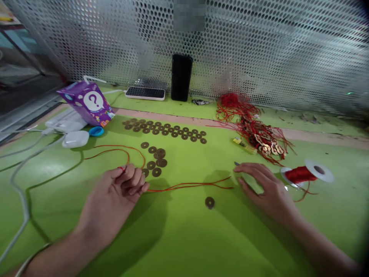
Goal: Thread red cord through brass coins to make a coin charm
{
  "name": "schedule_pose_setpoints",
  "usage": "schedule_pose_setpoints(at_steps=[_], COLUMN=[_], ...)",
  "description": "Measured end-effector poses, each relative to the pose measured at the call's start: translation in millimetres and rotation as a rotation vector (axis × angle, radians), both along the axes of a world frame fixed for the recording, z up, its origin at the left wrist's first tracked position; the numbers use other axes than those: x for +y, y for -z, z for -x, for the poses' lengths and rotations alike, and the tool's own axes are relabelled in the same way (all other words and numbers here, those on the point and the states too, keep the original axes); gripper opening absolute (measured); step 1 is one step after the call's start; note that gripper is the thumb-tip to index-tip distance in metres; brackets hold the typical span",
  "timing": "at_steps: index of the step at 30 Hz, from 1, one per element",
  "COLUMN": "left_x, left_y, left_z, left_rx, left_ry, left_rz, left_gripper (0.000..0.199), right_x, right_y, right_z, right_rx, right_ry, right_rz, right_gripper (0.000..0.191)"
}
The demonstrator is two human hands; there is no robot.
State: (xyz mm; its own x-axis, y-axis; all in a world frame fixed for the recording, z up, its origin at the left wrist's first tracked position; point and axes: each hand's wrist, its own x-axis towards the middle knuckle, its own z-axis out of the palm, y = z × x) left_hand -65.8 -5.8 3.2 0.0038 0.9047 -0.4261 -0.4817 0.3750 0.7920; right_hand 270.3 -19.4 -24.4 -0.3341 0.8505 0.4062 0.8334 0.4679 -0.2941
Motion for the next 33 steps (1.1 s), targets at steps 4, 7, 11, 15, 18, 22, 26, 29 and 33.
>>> schedule_pose_setpoints(at_steps=[4, 7, 11, 15, 18, 22, 26, 29, 33], left_x=[-2.9, -6.0, -10.0, -14.0, -17.5, -20.8, -21.4, -22.0, -24.0], left_y=[3.5, 4.7, 3.1, 3.2, 7.0, 13.7, 19.6, 22.6, 23.8], left_z=[-0.8, -2.3, -6.1, -8.3, -6.8, -5.5, -9.0, -10.9, -10.0], left_rx=[0.008, 0.058, 0.162, 0.279, 0.309, 0.266, 0.214, 0.208, 0.255], left_ry=[0.030, 0.093, 0.169, 0.230, 0.279, 0.359, 0.340, 0.334, 0.346], left_rz=[-0.049, -0.166, -0.290, -0.387, -0.459, -0.508, -0.526, -0.535, -0.545], left_gripper=[0.038, 0.039, 0.037, 0.037, 0.037, 0.037, 0.038, 0.038, 0.037], right_x=[-4.1, -13.1, -25.9, -28.8, -27.1, -28.1, -34.0, -37.7, -38.3], right_y=[-4.2, -5.3, -6.0, -8.7, -10.1, -10.2, -9.7, -8.8, -8.6], right_z=[3.2, 15.3, 37.2, 45.5, 43.7, 42.7, 46.1, 49.0, 51.1], right_rx=[-0.004, -0.014, -0.052, -0.023, 0.041, 0.038, 0.036, 0.015, -0.021], right_ry=[-0.004, -0.139, -0.373, -0.440, -0.439, -0.433, -0.438, -0.394, -0.352], right_rz=[-0.056, -0.017, 0.075, 0.100, 0.097, 0.159, 0.199, 0.209, 0.226], right_gripper=[0.017, 0.017, 0.023, 0.022, 0.013, 0.012, 0.016, 0.016, 0.015])
